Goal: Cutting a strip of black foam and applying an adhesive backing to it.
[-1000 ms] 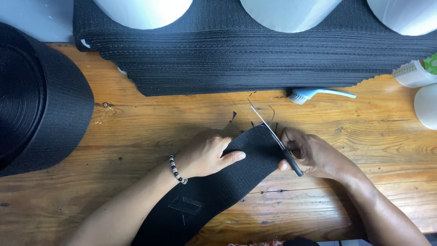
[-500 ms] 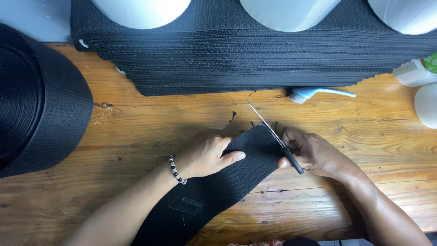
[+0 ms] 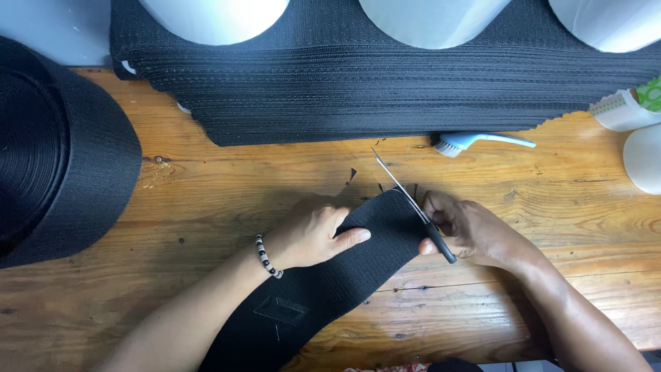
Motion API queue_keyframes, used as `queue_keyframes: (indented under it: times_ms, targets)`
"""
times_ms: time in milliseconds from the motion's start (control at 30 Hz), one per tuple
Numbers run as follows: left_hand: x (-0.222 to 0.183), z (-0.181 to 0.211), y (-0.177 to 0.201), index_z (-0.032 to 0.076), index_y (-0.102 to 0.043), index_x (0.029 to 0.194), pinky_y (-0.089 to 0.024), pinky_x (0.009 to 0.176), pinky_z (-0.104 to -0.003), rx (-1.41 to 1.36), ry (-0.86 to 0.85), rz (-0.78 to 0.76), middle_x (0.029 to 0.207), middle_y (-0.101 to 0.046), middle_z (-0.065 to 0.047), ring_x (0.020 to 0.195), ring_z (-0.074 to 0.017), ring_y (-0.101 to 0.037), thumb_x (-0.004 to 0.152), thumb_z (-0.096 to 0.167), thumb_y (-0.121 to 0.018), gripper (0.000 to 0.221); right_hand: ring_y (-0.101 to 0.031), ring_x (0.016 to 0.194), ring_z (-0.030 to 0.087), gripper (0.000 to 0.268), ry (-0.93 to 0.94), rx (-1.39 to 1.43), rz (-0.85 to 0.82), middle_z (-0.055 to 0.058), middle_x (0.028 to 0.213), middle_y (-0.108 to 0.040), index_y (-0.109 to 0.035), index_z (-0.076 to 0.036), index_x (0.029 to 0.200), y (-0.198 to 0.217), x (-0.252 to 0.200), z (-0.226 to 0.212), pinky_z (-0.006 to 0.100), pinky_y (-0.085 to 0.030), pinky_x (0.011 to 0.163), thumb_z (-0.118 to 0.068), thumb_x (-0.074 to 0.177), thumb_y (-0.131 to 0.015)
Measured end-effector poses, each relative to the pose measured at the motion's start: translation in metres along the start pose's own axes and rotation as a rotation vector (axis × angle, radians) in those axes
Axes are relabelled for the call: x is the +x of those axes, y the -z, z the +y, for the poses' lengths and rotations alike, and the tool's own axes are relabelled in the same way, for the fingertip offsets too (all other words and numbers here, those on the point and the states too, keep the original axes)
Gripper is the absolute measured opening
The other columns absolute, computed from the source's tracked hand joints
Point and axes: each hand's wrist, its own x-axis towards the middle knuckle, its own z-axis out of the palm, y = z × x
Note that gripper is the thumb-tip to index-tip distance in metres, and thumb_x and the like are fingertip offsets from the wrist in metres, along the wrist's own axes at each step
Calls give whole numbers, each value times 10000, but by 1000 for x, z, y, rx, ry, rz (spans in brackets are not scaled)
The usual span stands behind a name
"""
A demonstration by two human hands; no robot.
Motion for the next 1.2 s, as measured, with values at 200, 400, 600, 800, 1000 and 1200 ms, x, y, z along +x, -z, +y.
queue_keyframes:
  times_ms: [200,400,600,800,1000,1200]
  targets:
    - [-4,0,2,118,-533,638,-292,306,-221,15,-22,31,400,-494,-25,305,-89,-339,1020,370,-644,471,-616,530,245,487,-13,65,19,80,511,-676,-701,-137,837,2,-2,-3,340,-450,576,-514,630,-928]
    - [-6,-8,-6,108,-514,626,-290,310,-222,23,-23,63,382,-482,-23,299,-87,-344,1023,402,-630,507,-726,605,263,623,-24,144,27,118,635,-815,-725,-101,917,19,-23,-17,347,-510,633,-484,508,-998]
    - [-11,-18,-19,123,-432,638,-320,479,-463,225,4,109,468,-462,-93,418,-288,-482,984,597,-566,603,-777,629,95,292,169,152,115,-30,712,-766,-639,-148,939,30,-30,-8,247,-550,634,-83,759,-860]
    - [-12,-15,-17,89,-584,757,-358,485,-454,190,-83,157,547,-552,-106,471,-302,-555,992,532,-565,502,-662,827,86,356,152,253,261,-28,964,-772,-605,-156,1005,26,-32,-8,280,-499,698,-244,767,-854]
    - [-4,-3,-10,115,-478,584,-261,309,-218,53,-114,206,343,-428,-30,285,-104,-332,1014,422,-639,552,-808,818,342,422,278,430,171,192,863,-789,-632,-19,1079,15,-27,-20,440,-636,757,-103,743,-873]
    - [-4,3,-11,90,-536,615,-270,321,-221,-20,-103,243,399,-481,-43,304,-117,-350,1016,439,-651,544,-742,826,181,427,374,538,236,67,893,-731,-546,-61,1039,-22,-1,24,327,-597,803,-30,769,-875]
